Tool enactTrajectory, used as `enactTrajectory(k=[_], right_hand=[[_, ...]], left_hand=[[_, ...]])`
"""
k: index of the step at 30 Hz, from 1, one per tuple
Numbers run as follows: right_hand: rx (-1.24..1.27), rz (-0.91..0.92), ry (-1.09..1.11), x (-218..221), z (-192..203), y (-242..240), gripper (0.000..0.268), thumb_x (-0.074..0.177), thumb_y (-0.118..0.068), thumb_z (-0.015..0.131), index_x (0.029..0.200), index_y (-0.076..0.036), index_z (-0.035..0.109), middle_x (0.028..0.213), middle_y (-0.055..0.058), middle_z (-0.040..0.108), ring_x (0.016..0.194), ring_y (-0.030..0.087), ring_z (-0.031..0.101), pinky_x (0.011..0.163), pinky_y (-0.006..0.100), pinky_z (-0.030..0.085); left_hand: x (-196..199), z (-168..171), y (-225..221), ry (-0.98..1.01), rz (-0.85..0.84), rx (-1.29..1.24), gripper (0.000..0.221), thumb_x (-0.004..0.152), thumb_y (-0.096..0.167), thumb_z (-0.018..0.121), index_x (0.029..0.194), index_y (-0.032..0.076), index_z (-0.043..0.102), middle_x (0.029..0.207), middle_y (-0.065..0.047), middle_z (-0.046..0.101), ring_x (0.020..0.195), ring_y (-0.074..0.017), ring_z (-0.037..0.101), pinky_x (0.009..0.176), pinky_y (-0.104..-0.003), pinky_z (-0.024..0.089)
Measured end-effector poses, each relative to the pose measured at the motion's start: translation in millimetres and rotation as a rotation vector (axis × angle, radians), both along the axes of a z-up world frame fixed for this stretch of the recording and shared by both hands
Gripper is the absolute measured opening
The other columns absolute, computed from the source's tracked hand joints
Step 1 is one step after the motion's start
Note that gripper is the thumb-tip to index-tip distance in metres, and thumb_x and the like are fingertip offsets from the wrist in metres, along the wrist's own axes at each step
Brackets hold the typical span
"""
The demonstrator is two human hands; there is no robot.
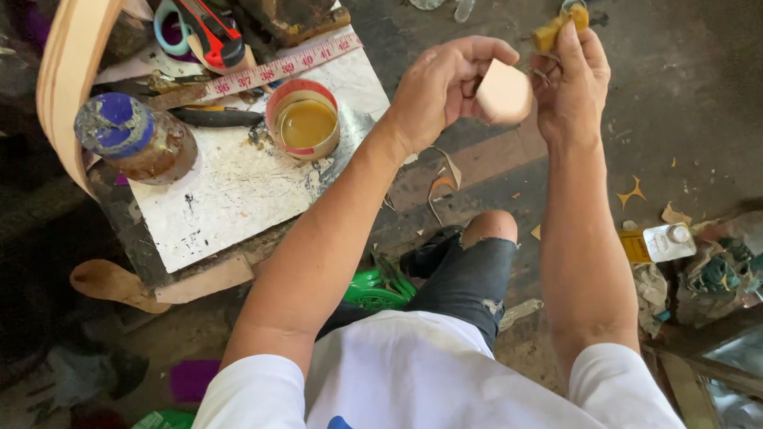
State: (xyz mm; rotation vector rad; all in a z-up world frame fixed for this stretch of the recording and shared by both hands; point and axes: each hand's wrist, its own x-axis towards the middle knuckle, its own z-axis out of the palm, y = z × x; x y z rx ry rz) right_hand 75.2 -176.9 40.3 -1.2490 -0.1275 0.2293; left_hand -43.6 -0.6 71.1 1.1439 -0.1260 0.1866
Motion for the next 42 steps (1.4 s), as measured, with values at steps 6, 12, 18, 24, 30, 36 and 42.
enactTrajectory(k=[6, 12, 18, 24, 30, 36, 42], right_hand=[[0.007, 0.146, -0.010, -15.6, 16.3, -4.6, 0.028, 0.096, -0.043, 0.067, 0.108, -0.020, 0.058, 0.117, 0.004, 0.075, 0.092, 0.020, 0.074, 0.078, 0.031, 0.060], [-0.025, 0.297, 0.099, -25.6, 18.8, -3.6, 0.032, 0.102, -0.042, 0.057, 0.117, -0.016, 0.045, 0.124, 0.014, 0.070, 0.080, 0.033, 0.077, 0.066, 0.044, 0.068], [-0.198, 0.047, -0.197, -33.5, 74.4, 18.5, 0.016, 0.108, -0.029, 0.057, 0.109, -0.013, 0.052, 0.091, 0.005, 0.062, 0.066, 0.012, 0.057, 0.056, 0.025, 0.050], [-0.529, 0.477, -0.910, -95.3, 165.1, 89.3, 0.017, 0.101, -0.003, 0.075, 0.114, 0.000, 0.064, 0.098, 0.009, 0.063, 0.085, 0.015, 0.056, 0.077, 0.030, 0.049], [-0.970, 0.904, -1.491, -141.8, 150.4, 184.9, 0.026, 0.087, -0.032, 0.084, 0.104, -0.014, 0.077, 0.093, 0.008, 0.060, 0.088, 0.031, 0.055, 0.075, 0.046, 0.046], [-1.400, 0.827, -1.680, -143.0, 94.8, 210.1, 0.024, 0.080, -0.040, 0.077, 0.092, -0.020, 0.081, 0.100, 0.006, 0.065, 0.094, 0.032, 0.059, 0.064, 0.045, 0.053], [-0.871, 0.805, -1.376, -108.2, 143.5, 164.9, 0.026, 0.083, -0.027, 0.084, 0.102, -0.010, 0.081, 0.097, 0.009, 0.070, 0.087, 0.029, 0.067, 0.088, 0.048, 0.043]], left_hand=[[-18.2, 21.3, -5.9, -0.344, -0.078, 0.012, 0.026, 0.102, 0.019, 0.070, 0.119, 0.015, 0.051, 0.109, -0.008, 0.067, 0.098, -0.0137, 0.063, 0.083, -0.026, 0.051], [-14.3, 10.2, 3.7, -0.220, 0.174, 0.314, 0.041, 0.105, 0.032, 0.045, 0.139, 0.009, 0.055, 0.142, -0.008, 0.058, 0.128, -0.0217, 0.061, 0.104, -0.035, 0.053], [-13.5, 17.7, 3.7, 0.264, 0.020, 0.088, 0.035, 0.099, 0.032, 0.047, 0.118, 0.007, 0.061, 0.093, -0.014, 0.072, 0.080, -0.0228, 0.072, 0.064, -0.033, 0.067], [50.3, -84.3, -5.7, 0.123, 0.357, 0.557, 0.017, 0.095, 0.027, 0.053, 0.101, 0.014, 0.061, 0.089, -0.002, 0.061, 0.082, -0.0140, 0.056, 0.068, -0.031, 0.045], [19.8, -50.2, 9.5, 0.147, 0.202, 0.547, 0.039, 0.090, 0.045, 0.054, 0.116, 0.016, 0.060, 0.071, -0.001, 0.060, 0.067, -0.0148, 0.054, 0.065, -0.032, 0.043], [63.3, -113.1, -6.5, 0.080, 0.313, 0.419, 0.037, 0.088, 0.037, 0.064, 0.117, 0.014, 0.066, 0.092, 0.003, 0.071, 0.083, -0.0109, 0.063, 0.074, -0.027, 0.049], [58.2, -101.6, 0.1, 0.156, 0.161, 0.303, 0.036, 0.093, 0.036, 0.062, 0.123, 0.016, 0.069, 0.096, -0.002, 0.075, 0.086, -0.0120, 0.066, 0.079, -0.026, 0.048]])
